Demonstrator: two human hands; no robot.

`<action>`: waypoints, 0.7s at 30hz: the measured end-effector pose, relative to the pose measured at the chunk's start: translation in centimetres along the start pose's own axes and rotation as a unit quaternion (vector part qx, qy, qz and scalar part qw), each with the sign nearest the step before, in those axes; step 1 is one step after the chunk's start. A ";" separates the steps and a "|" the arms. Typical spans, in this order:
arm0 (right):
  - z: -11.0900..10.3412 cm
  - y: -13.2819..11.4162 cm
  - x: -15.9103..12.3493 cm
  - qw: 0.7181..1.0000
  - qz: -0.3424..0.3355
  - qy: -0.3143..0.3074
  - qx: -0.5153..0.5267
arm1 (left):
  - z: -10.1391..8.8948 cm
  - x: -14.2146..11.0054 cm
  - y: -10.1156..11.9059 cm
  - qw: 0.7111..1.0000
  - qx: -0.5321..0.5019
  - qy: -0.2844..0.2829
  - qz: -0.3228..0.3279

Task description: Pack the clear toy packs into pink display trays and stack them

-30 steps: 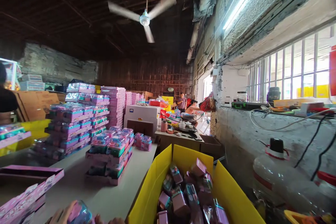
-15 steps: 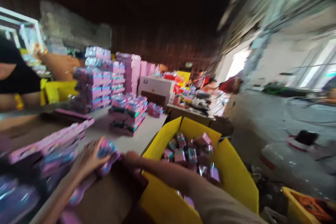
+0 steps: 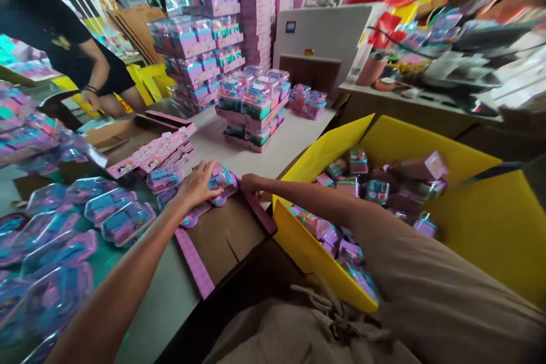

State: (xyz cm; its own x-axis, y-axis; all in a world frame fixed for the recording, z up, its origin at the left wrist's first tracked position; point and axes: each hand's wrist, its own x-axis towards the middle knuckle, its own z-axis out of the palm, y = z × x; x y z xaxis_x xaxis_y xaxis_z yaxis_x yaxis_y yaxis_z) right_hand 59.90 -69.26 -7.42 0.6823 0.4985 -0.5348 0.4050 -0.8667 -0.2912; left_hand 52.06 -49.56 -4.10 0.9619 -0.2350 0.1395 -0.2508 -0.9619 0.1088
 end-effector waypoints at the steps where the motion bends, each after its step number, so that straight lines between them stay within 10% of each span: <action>1: -0.2 0.2 0.4 1.000 -0.013 0.009 0.006 | 0.1 0.0 0.0 1.000 0.004 0.000 0.000; 21: -3.2 0.2 4.3 0.991 -0.084 0.003 0.105 | 0.0 1.6 0.9 0.995 0.051 -0.038 -0.071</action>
State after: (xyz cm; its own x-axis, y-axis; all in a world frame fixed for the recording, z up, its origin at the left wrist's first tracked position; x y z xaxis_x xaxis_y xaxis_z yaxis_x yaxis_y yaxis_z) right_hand 64.83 -67.28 -7.26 0.6208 0.6350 -0.4597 0.3772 -0.7560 -0.5349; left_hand 53.33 -50.83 -3.78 0.9932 -0.1029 0.0537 -0.1041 -0.9943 0.0217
